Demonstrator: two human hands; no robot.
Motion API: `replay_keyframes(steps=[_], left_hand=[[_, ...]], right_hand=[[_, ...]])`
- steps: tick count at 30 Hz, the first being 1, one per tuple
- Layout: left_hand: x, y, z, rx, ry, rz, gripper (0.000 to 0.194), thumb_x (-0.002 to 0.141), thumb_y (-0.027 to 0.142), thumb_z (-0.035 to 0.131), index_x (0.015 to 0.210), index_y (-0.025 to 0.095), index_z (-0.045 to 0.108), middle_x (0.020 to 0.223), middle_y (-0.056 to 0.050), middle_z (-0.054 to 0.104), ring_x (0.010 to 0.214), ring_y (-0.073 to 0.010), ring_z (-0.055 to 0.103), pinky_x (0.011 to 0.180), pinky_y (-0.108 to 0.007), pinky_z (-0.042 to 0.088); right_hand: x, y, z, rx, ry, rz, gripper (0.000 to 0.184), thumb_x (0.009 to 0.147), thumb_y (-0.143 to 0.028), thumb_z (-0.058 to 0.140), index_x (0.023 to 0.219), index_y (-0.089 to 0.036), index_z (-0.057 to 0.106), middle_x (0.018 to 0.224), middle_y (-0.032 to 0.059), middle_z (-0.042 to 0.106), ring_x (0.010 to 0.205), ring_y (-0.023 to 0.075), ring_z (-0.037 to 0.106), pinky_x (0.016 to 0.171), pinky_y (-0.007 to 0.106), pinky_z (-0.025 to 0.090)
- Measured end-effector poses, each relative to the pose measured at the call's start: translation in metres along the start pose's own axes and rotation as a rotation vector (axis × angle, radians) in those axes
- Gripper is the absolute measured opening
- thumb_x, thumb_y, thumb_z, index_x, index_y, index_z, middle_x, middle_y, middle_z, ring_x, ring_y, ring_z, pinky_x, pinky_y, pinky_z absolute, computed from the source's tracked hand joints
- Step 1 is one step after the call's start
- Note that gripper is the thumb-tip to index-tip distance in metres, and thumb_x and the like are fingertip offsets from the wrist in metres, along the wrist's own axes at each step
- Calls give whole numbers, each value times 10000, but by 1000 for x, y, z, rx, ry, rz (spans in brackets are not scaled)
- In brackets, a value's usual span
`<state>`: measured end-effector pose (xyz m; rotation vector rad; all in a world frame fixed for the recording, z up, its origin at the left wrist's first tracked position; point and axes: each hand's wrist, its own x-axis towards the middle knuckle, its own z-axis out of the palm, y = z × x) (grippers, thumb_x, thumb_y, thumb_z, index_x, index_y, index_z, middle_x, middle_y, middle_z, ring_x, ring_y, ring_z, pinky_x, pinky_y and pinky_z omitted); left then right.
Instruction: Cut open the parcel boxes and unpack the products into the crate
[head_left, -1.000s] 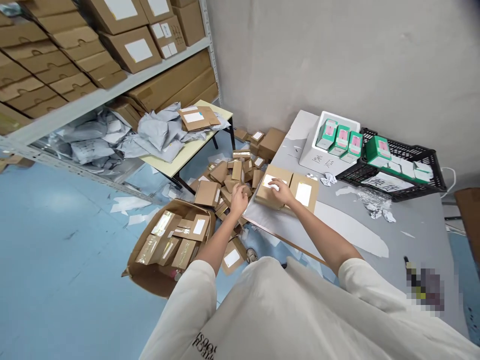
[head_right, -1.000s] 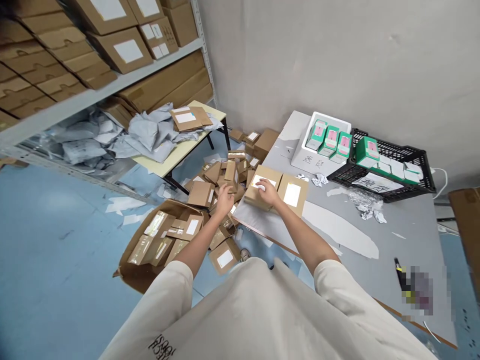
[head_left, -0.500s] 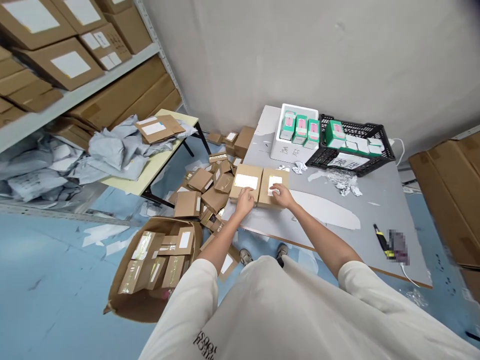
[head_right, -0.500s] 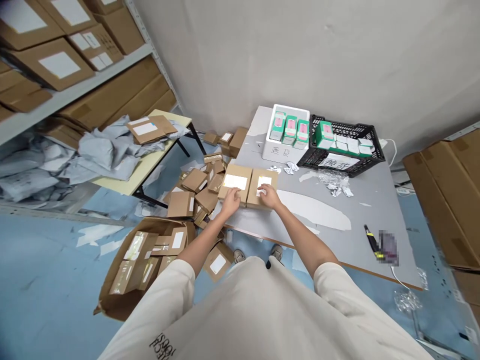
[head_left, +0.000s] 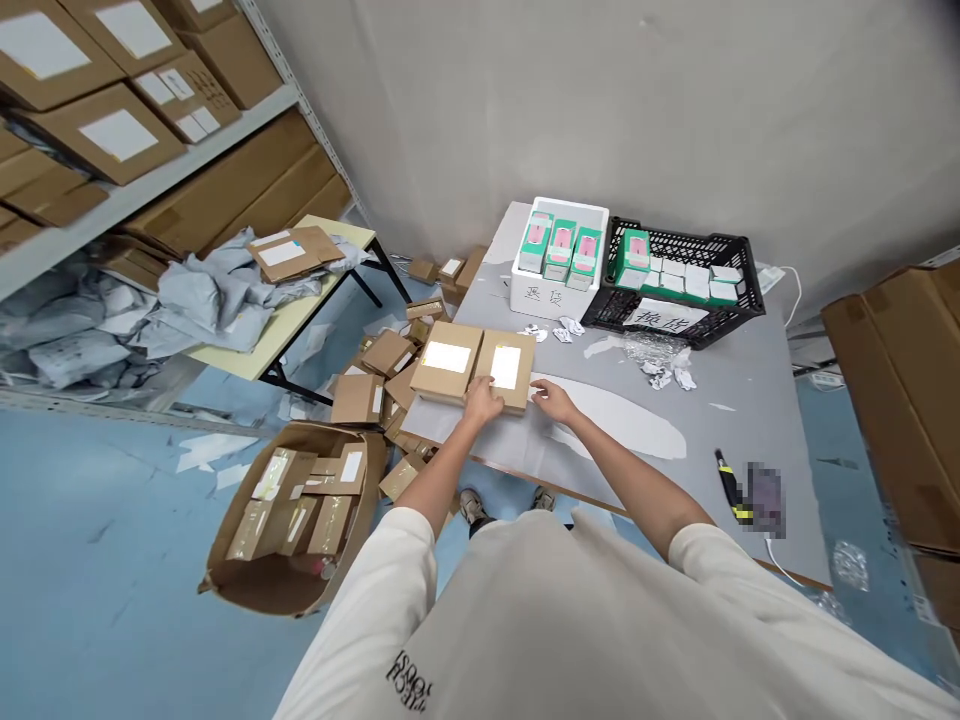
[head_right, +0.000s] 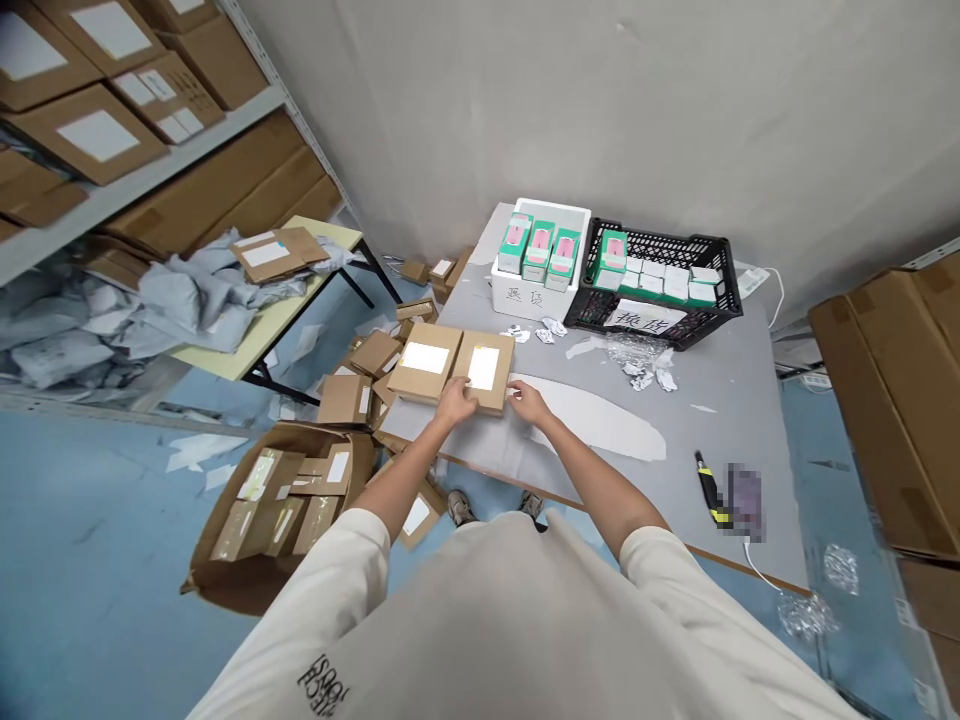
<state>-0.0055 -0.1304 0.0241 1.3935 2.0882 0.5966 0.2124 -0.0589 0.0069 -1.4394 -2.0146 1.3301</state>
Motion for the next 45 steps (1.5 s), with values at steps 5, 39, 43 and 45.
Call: replay_keyframes(steps=[5, 39, 43, 45], left_hand=[[-9, 18, 30, -113, 20, -61, 584, 772, 213, 698, 1340, 196, 566, 1433, -122, 586, 1347, -276, 544, 1120, -378, 426], [-95, 196, 230, 122, -283, 434, 372, 830, 142, 630, 1184, 240, 683, 1382, -120, 538, 1307, -314, 531, 1125, -451, 419], [-111, 211, 238, 192, -199, 374, 397, 837, 252, 695, 1228, 283, 635, 1508, -101, 443, 1327, -350, 475, 1097, -493, 410], [-121, 218, 241, 230, -186, 378, 465, 822, 288, 735, 1267, 292, 600, 1528, -101, 420, 1342, -362, 441, 1086, -507, 395]], right_hand=[[-9, 22, -20, 16, 58, 42, 386, 829, -234, 616, 1215, -237, 633, 1298, 60, 695, 1130, 214, 671, 1037, 381, 508], [-225, 182, -203, -141, 331, 341, 225, 830, -200, 633, 1018, -220, 755, 1153, 65, 723, 944, 205, 692, 964, 338, 527], [-196, 197, -235, -304, 304, 190, 251, 837, -181, 620, 1055, -208, 740, 1251, 113, 657, 1180, 270, 607, 1087, 411, 456], [-174, 197, -246, -392, 280, 127, 344, 843, -191, 623, 1176, -198, 711, 1383, 148, 588, 1275, 316, 541, 1118, 457, 420]])
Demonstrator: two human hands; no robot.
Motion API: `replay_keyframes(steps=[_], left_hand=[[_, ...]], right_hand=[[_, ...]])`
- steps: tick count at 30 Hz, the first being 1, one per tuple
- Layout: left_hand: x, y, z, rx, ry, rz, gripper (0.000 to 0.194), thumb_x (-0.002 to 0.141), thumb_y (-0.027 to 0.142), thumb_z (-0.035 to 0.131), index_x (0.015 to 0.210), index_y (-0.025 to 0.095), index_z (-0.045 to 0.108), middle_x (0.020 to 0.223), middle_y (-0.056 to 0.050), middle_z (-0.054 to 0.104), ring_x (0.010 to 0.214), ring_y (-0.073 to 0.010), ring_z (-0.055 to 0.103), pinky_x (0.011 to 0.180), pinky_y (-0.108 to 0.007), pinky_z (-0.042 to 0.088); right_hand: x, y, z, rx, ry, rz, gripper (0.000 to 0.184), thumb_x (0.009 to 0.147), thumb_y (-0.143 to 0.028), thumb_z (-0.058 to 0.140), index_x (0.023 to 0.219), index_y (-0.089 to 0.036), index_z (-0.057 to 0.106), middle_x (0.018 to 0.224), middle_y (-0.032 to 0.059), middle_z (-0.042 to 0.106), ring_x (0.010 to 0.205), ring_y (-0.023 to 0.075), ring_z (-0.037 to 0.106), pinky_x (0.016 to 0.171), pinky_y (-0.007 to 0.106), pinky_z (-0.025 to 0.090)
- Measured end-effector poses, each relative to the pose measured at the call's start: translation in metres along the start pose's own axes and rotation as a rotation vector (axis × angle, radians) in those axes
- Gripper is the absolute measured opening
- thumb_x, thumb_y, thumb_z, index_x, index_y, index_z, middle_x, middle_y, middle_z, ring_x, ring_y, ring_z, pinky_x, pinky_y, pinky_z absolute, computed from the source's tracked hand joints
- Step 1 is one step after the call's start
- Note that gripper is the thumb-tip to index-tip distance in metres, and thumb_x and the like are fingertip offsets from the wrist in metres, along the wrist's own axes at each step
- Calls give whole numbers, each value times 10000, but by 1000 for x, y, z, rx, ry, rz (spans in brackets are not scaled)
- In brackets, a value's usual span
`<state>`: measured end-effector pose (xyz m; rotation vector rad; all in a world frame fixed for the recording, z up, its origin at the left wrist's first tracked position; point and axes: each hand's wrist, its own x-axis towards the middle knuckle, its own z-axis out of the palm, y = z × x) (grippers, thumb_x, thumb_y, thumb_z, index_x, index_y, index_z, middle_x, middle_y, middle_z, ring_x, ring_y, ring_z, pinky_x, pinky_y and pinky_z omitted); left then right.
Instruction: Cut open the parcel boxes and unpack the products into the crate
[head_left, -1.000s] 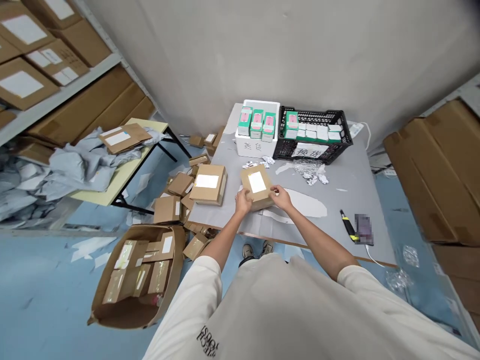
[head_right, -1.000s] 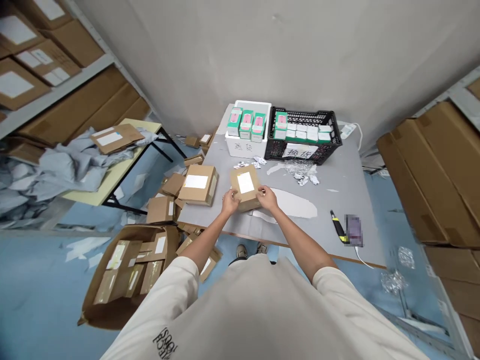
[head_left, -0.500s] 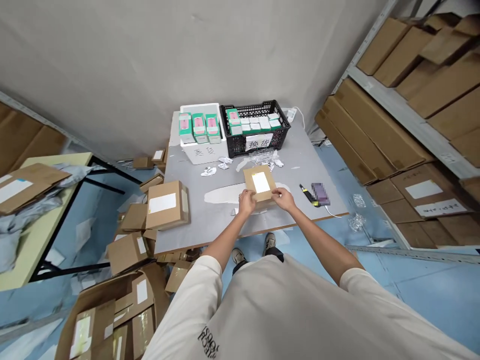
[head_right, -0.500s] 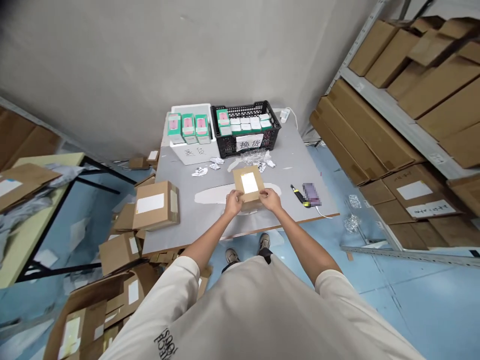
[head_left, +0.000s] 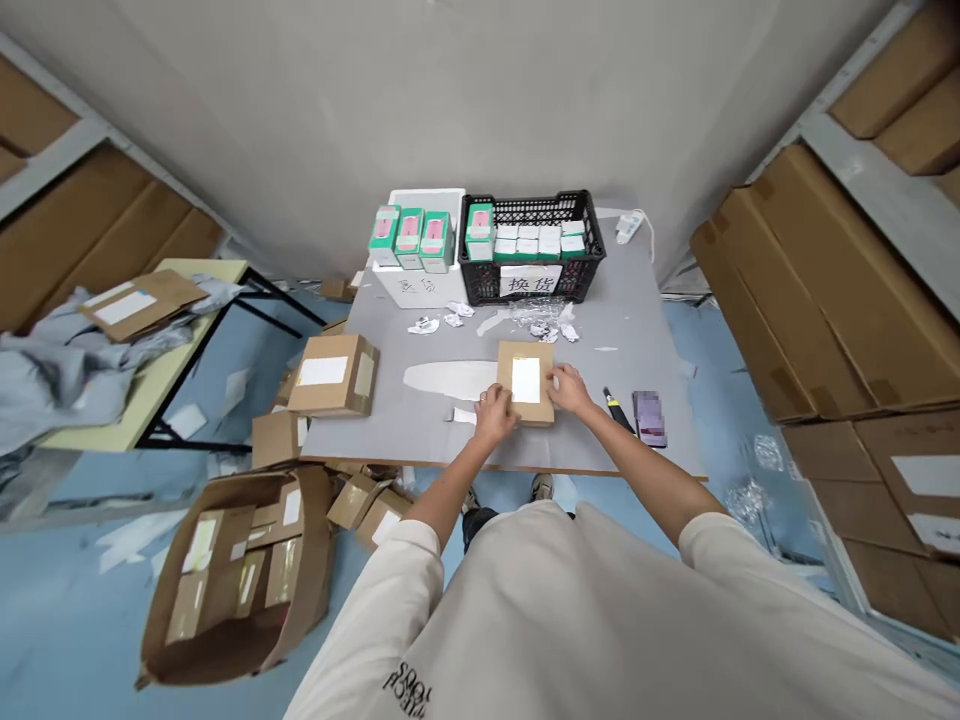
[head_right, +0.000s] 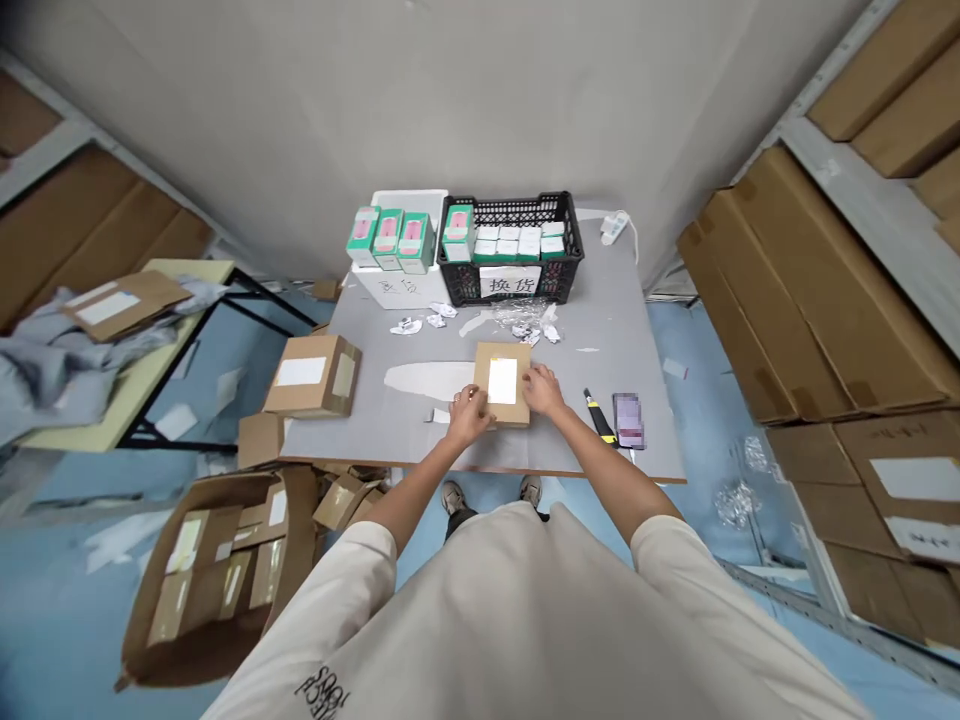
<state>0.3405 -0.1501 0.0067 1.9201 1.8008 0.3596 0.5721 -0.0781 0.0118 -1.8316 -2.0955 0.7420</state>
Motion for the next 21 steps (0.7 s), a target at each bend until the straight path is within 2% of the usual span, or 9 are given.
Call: replay_keyframes(steps=[3, 6, 9, 11, 14, 17, 21], left_hand=[[-10, 14, 3, 42, -11, 7, 542, 831, 276, 737, 1336, 285, 541, 1488, -115, 443, 1326, -351, 438, 1066, -493, 388], [-15, 22, 6, 94, -8, 10, 550, 847, 224, 708, 1356, 281, 509, 1453, -115, 463, 1312, -342, 444, 1053, -482, 381], [-13, 24, 7, 143, -7, 1, 532, 850, 168, 681, 1340, 278, 507, 1415, -118, 482, 1303, -335, 452, 1049, -471, 374], [-9, 23, 5, 162, -4, -17, 514, 842, 160, 689, 1314, 269, 517, 1374, -126, 499, 1294, -338, 459, 1052, -470, 372], [-3, 20, -1, 169, 15, -56, 479, 832, 181, 714, 1269, 255, 530, 1318, -134, 526, 1275, -343, 485, 1050, -462, 382], [3, 17, -8, 160, 10, -90, 333, 891, 183, 631, 1208, 232, 540, 1251, -142, 587, 1203, -328, 563, 1006, -437, 421], [5, 15, -14, 109, -36, -214, 219, 981, 238, 491, 1197, 225, 527, 1094, -131, 694, 1003, -305, 678, 886, -409, 474]], right_hand=[[34, -8, -2, -72, -71, -112, 497, 870, -244, 621, 1365, -201, 614, 1574, 159, 444, 1399, 375, 426, 1144, 527, 364], [60, -13, 0, -126, -130, -180, 593, 874, -267, 615, 1457, -195, 531, 1664, 156, 330, 1498, 392, 291, 1183, 577, 271], [75, -10, 2, -161, -154, -176, 627, 871, -260, 601, 1484, -184, 495, 1671, 165, 318, 1528, 389, 234, 1201, 606, 196], [79, -5, 0, -164, -140, -161, 616, 869, -258, 590, 1475, -192, 501, 1647, 167, 361, 1520, 390, 246, 1203, 624, 161], [78, 3, -6, -146, -103, -132, 584, 870, -286, 581, 1445, -204, 531, 1568, 170, 455, 1451, 386, 350, 1186, 609, 203], [75, 8, -14, -138, -109, -90, 578, 862, -326, 584, 1428, -216, 553, 1539, 164, 474, 1358, 389, 441, 1130, 585, 300], [78, 4, -18, -132, -132, -69, 600, 843, -326, 598, 1434, -229, 556, 1564, 165, 450, 1397, 415, 391, 1118, 599, 309]])
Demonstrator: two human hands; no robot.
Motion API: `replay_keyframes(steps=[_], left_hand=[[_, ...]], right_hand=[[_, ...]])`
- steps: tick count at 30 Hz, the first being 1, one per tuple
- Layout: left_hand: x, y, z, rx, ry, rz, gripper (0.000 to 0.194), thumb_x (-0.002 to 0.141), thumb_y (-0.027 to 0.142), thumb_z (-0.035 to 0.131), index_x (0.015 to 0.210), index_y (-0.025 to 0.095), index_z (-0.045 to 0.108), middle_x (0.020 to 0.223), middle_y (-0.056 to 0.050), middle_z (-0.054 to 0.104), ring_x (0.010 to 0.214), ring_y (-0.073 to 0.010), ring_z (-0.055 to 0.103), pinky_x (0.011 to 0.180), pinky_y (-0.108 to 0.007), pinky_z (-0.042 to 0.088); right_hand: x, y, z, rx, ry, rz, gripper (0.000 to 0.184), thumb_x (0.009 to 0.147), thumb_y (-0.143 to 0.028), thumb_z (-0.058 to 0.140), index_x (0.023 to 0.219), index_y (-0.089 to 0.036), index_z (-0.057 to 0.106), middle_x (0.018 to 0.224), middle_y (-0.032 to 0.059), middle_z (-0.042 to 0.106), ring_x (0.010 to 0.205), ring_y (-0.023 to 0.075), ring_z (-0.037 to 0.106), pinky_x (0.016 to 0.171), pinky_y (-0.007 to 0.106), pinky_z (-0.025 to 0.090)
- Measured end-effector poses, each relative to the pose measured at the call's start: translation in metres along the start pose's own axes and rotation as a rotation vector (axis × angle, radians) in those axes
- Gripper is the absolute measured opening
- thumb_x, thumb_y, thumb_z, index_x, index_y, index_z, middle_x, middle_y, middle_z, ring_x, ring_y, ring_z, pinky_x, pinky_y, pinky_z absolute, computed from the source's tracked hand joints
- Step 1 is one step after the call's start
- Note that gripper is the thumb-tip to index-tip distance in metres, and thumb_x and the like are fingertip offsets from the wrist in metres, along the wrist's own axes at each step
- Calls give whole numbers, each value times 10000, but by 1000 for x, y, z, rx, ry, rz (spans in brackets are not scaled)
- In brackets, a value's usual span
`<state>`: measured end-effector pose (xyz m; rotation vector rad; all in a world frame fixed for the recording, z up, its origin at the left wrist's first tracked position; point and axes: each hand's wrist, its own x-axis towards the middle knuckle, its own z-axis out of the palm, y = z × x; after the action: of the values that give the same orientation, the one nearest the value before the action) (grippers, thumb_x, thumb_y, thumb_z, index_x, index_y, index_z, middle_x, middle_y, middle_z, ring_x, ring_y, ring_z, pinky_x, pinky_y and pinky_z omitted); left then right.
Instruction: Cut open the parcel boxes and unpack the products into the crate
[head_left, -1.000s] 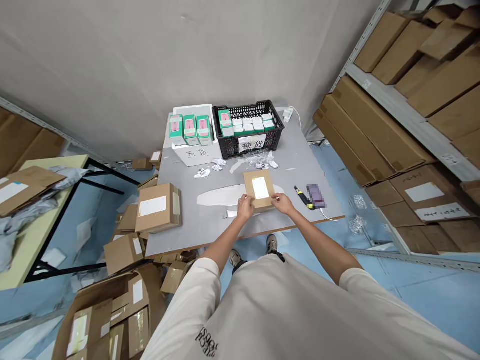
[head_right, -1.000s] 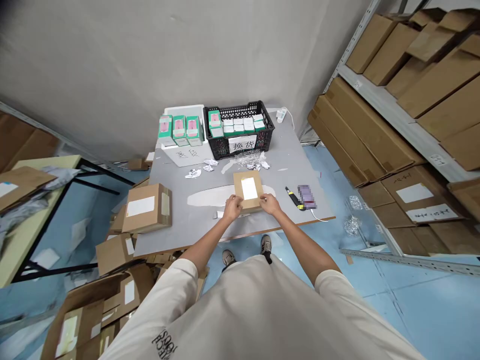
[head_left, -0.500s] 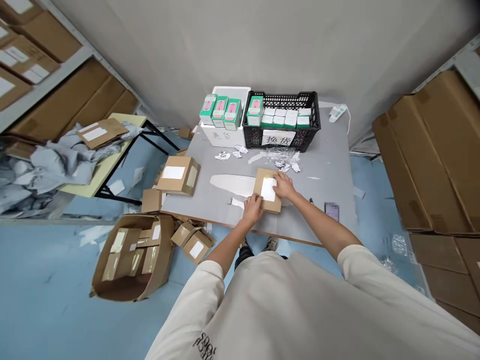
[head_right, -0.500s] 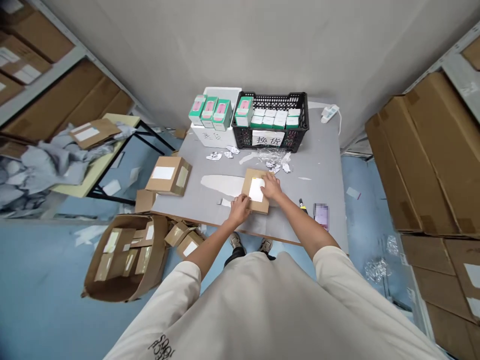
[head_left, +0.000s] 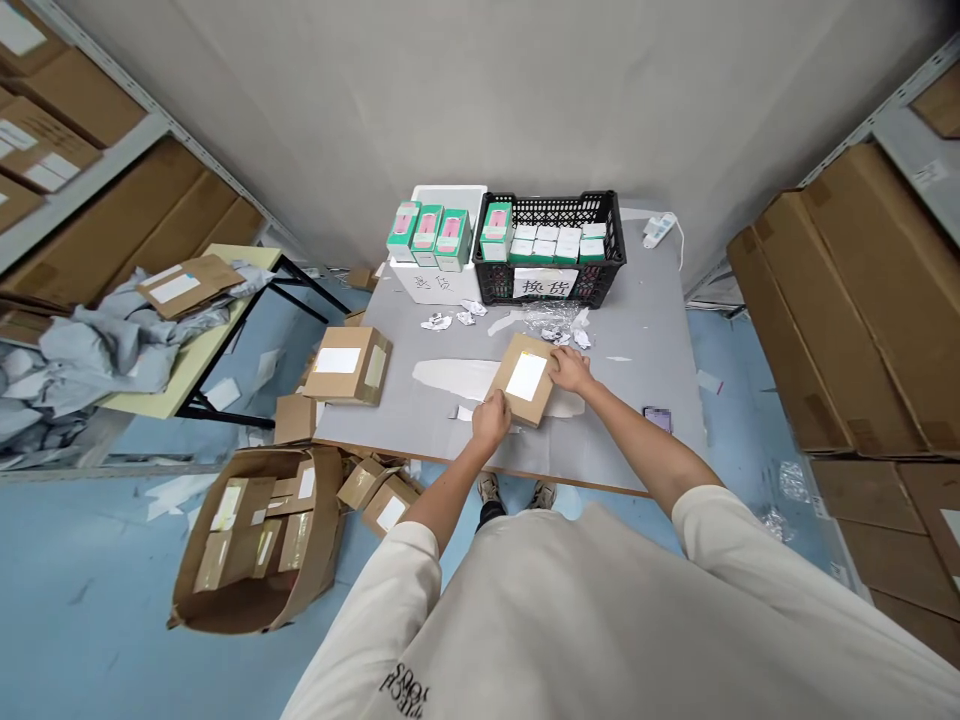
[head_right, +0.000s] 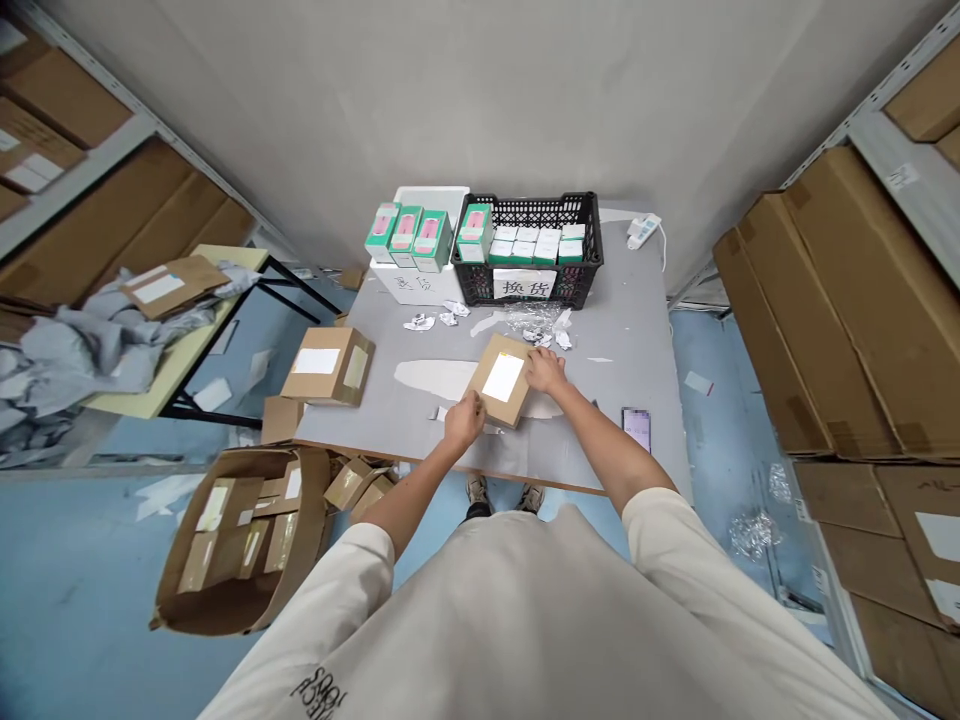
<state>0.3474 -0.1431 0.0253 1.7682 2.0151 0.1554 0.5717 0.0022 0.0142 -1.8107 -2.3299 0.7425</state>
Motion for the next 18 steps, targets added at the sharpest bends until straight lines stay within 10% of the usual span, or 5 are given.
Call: replay_keyframes(steps=[8, 18], left_hand=[[-3, -11, 3, -116, -49, -82, 258, 996, 320, 494, 1219, 202, 547, 1047, -157, 732, 1025, -334, 705, 885, -412, 485], [45, -44, -14, -294, -27, 57, 476, 857, 195, 611, 1318, 253, 510, 1322, -121, 632, 1216, -297, 607, 1000, -402, 478]], right_hand=[[4, -5, 4, 18, 23, 117, 613, 878, -381, 603, 1450, -178, 521, 1483, 206, 506, 1375, 391, 455, 1133, 560, 339], [-65, 4, 20, 137, 41, 325, 663, 910, -355, 558, 1530, -174, 411, 1103, 145, 734, 1081, 351, 674, 935, 435, 500]])
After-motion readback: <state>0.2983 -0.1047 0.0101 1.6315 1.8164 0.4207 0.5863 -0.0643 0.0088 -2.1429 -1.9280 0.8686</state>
